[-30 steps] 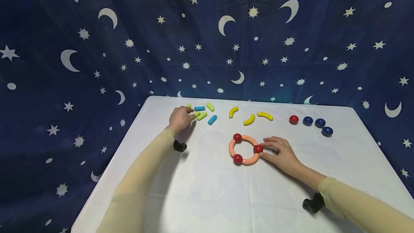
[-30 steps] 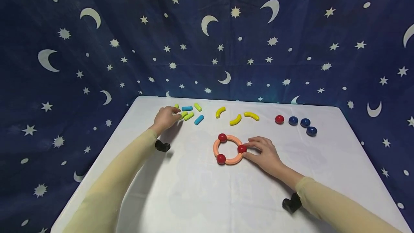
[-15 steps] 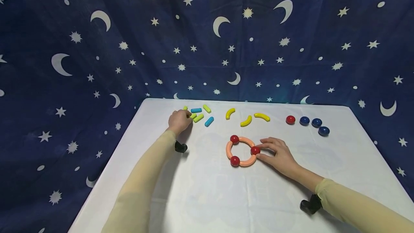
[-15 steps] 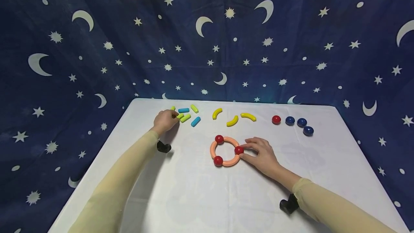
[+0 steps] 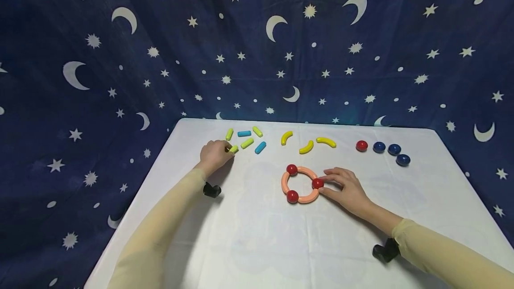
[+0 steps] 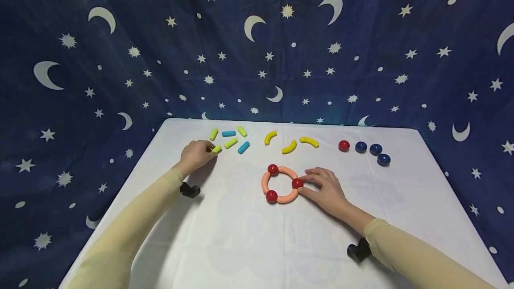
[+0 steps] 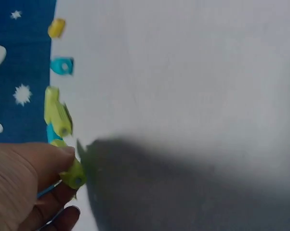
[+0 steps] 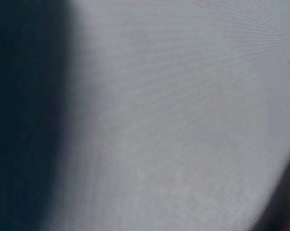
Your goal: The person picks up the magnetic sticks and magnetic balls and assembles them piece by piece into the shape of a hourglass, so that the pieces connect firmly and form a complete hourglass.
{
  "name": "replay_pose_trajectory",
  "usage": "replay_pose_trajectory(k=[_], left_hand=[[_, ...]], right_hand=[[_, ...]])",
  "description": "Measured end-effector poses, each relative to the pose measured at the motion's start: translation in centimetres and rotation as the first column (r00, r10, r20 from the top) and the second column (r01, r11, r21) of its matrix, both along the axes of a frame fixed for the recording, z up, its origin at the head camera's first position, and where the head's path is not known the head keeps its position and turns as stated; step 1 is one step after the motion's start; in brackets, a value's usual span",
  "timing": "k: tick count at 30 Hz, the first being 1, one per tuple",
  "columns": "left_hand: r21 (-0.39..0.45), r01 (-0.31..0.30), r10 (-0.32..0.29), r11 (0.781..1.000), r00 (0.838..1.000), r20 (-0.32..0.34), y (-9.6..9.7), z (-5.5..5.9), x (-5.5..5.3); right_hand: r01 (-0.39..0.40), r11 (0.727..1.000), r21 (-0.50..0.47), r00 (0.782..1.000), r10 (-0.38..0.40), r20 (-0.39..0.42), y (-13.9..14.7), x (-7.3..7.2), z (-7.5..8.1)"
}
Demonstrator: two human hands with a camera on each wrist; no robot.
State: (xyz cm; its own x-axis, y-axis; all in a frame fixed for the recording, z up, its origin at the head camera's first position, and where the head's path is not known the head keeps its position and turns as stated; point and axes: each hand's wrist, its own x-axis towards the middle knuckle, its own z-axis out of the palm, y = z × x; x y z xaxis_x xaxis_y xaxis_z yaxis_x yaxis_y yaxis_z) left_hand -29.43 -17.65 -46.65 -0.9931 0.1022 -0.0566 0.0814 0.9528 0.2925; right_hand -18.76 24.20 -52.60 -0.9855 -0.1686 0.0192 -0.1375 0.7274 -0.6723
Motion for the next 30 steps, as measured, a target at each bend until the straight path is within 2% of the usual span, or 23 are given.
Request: replay_pose_trajectory(k=[2, 4, 5, 7, 10, 12, 14, 18, 21, 27, 30], left_hand=[[0.093, 0.032, -0.033, 0.995, 0.999, 0.003, 0.3, 0.1, 0.3], [0.225, 0.071, -0.076, 0.972, 0.997, 0.013, 1.0, 0.2, 0.6], [0.302, 0.091, -0.103, 0.949, 0.994, 0.024, 1.5, 0.2, 0.7], [0.444, 0.126, -0.161, 0.887, 0.986, 0.042, 2.7, 0.2, 1.0], [0.588, 0.169, -0.249, 0.791, 0.967, 0.056, 4.8, 0.0, 1.4], [0.63, 0.205, -0.304, 0.749, 0.951, 0.052, 6.2, -0.1, 1.7], [0.649, 0.233, -0.345, 0.724, 0.937, 0.049, 7.5, -0.2, 1.9], [0.654, 0.271, -0.394, 0.706, 0.918, 0.045, 9.8, -0.5, 2.1], [0.659, 0.282, -0.409, 0.697, 0.912, 0.043, 11.1, -0.8, 2.1], [0.683, 0.28, -0.423, 0.674, 0.905, 0.047, 12.4, -1.2, 2.2], [0.685, 0.28, -0.431, 0.672, 0.901, 0.055, 12.8, -1.2, 2.3]], right_hand=[[-0.002, 1.0, -0.003, 1.0, 0.002, 0.003, 0.1, 0.0, 0.1], [-0.003, 1.0, -0.008, 1.0, 0.003, 0.003, 0.1, -0.1, 0.1], [-0.002, 1.0, -0.01, 1.0, 0.002, 0.003, 0.1, -0.1, 0.1], [0.001, 1.0, -0.015, 1.0, -0.001, 0.004, 0.2, -0.2, 0.0], [0.004, 1.0, -0.019, 1.0, -0.004, 0.01, 0.2, -0.3, -0.1], [0.004, 1.0, -0.02, 1.0, -0.004, 0.013, 0.2, -0.3, -0.2], [0.003, 1.0, -0.02, 1.0, -0.003, 0.016, 0.1, -0.3, -0.2], [0.001, 1.0, -0.023, 1.0, -0.001, 0.017, 0.1, -0.2, -0.1], [0.001, 1.0, -0.025, 1.0, 0.0, 0.018, 0.1, -0.2, -0.1], [0.008, 1.0, -0.027, 1.0, -0.008, 0.018, 0.0, -0.3, -0.1], [0.013, 1.0, -0.022, 1.0, -0.013, 0.02, 0.0, -0.3, -0.1]])
